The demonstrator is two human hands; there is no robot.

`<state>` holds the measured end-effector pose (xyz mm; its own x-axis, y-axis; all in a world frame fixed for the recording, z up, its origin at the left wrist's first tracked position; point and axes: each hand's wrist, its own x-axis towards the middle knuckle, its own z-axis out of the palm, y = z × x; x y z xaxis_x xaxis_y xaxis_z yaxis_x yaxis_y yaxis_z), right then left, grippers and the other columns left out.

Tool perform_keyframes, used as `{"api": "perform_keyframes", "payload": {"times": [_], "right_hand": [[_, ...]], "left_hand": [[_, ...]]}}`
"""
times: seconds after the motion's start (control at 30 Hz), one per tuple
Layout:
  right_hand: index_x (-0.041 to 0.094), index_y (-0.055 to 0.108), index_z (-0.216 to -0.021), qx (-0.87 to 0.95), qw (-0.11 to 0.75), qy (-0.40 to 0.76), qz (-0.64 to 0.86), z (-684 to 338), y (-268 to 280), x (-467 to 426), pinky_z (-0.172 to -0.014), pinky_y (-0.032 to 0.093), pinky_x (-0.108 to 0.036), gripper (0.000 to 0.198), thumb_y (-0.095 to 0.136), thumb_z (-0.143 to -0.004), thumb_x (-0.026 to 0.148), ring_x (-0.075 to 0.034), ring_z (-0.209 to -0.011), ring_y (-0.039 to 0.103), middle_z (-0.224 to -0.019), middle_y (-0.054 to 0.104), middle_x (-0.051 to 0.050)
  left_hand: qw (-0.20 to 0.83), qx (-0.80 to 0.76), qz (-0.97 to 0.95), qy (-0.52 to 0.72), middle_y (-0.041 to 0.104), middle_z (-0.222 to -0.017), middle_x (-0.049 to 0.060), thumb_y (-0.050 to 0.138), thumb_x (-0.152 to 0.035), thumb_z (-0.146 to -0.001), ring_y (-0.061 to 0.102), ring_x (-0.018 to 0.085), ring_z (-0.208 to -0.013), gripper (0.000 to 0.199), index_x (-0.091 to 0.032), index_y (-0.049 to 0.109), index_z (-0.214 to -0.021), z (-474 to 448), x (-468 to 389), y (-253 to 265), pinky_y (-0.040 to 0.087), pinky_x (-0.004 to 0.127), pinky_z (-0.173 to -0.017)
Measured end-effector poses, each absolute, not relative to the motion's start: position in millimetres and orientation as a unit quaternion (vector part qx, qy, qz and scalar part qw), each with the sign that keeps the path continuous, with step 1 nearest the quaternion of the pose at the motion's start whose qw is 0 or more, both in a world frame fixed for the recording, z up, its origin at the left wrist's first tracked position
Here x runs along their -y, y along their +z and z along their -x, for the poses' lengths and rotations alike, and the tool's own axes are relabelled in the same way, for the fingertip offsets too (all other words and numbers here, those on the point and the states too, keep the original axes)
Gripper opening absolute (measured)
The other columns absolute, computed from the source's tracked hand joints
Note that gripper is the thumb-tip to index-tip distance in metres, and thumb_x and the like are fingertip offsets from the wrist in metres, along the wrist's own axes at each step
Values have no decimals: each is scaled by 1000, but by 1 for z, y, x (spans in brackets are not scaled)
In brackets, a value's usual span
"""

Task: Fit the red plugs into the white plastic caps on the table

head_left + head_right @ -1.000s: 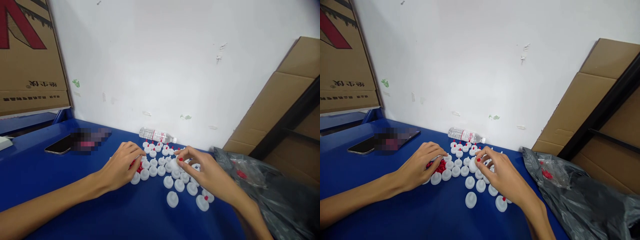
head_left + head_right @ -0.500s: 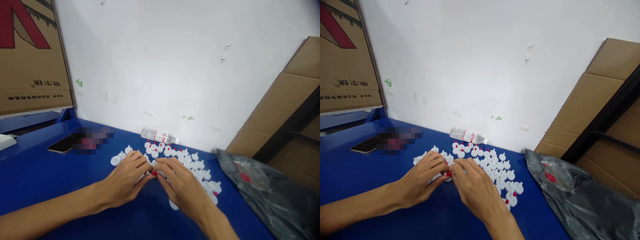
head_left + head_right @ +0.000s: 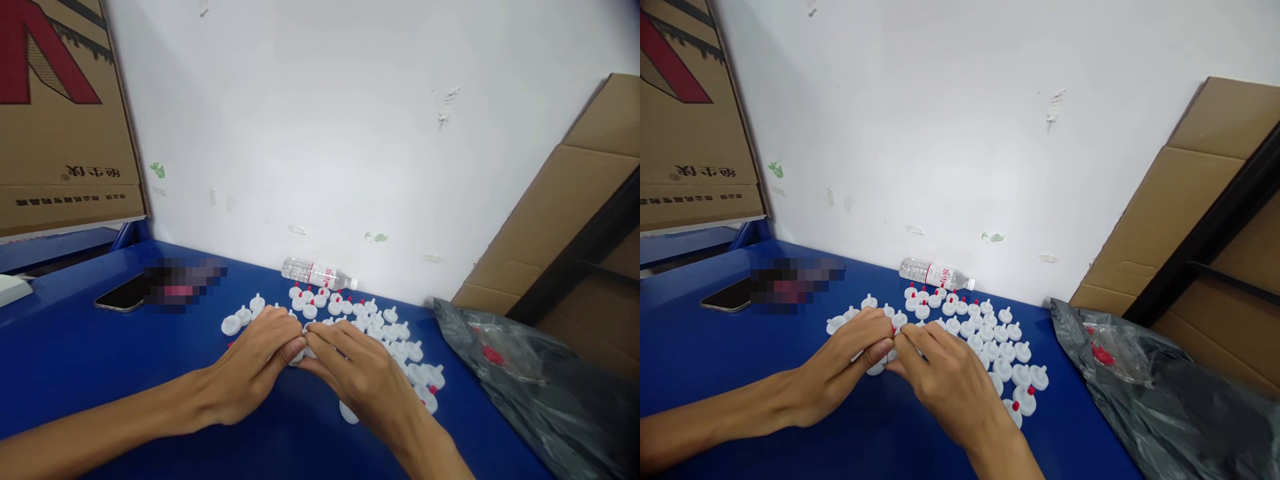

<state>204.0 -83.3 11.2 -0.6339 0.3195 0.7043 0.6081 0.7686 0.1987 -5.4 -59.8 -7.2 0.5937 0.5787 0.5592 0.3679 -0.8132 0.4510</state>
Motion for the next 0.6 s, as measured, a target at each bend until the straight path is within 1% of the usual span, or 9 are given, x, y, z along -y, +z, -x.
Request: {"api": "perform_keyframes", "payload": {"times": [0.1, 0.13, 0.17, 0.27, 0.33, 0.4, 0.47, 0.53, 0.6], "right_hand": [[12, 66, -111, 857, 344, -277, 266, -226, 19, 78, -83, 59, -33, 28, 46, -97, -1, -21, -99, 70, -117, 73, -12], [14, 66, -114, 846, 352, -274, 292, -236, 22, 76, -87, 58, -35, 29, 47, -97, 1, -22, -105, 69, -119, 72, -12], [16, 66, -115, 828, 373, -262, 326, -246, 26, 73, -88, 57, -36, 25, 52, -98, 7, -22, -105, 69, -119, 72, -11], [24, 68, -108, 768, 413, -181, 456, -274, 37, 69, -82, 57, -34, 14, 62, -96, 28, -21, -93, 71, -104, 76, -4], [27, 70, -102, 761, 380, -94, 516, -287, 45, 68, -77, 56, -33, 16, 63, -95, 40, -21, -86, 71, -96, 76, -1], [28, 72, -96, 781, 335, -8, 527, -296, 53, 71, -80, 54, -34, 20, 64, -93, 46, -22, -89, 70, -102, 75, -2], [27, 73, -91, 799, 298, 62, 518, -300, 60, 75, -81, 52, -33, 22, 66, -90, 48, -22, -91, 68, -107, 73, -3], [26, 75, -87, 804, 256, 126, 522, -300, 65, 80, -73, 49, -30, 21, 68, -88, 46, -19, -82, 64, -98, 73, -3], [25, 76, -84, 796, 195, 203, 535, -298, 66, 85, -61, 43, -26, 20, 69, -86, 43, -16, -69, 57, -82, 70, -1]], "left_hand": [[218, -328, -834, 386, 40, -70, -3, 27, -32, -109, 37, 15, -67, 40, -20, 34, -72, 11, 54, -1, 33, 31, -68], [222, -346, -823, 392, 38, -68, -3, 27, -33, -109, 36, 15, -66, 42, -20, 32, -70, 13, 50, 2, 33, 31, -67], [211, -358, -819, 395, 36, -67, -3, 26, -34, -109, 35, 15, -66, 42, -20, 30, -69, 16, 47, 4, 33, 31, -67], [128, -374, -841, 370, 41, -68, -2, 28, -33, -108, 37, 17, -70, 41, -20, 35, -70, 21, 37, 9, 32, 33, -70], [81, -382, -859, 332, 49, -74, 0, 32, -30, -107, 41, 19, -76, 35, -19, 46, -76, 22, 33, 9, 33, 34, -72], [47, -387, -869, 306, 56, -83, 2, 36, -29, -106, 44, 21, -82, 30, -19, 55, -85, 21, 31, 8, 35, 35, -76], [23, -381, -876, 295, 58, -89, 4, 38, -27, -105, 45, 21, -85, 29, -19, 61, -89, 21, 30, 6, 35, 36, -77], [4, -371, -883, 287, 59, -92, 5, 38, -27, -105, 46, 21, -85, 30, -18, 63, -89, 21, 29, 4, 35, 36, -77], [-9, -366, -890, 273, 60, -90, 5, 39, -26, -104, 47, 21, -83, 31, -18, 64, -88, 21, 28, 2, 35, 37, -77]]}}
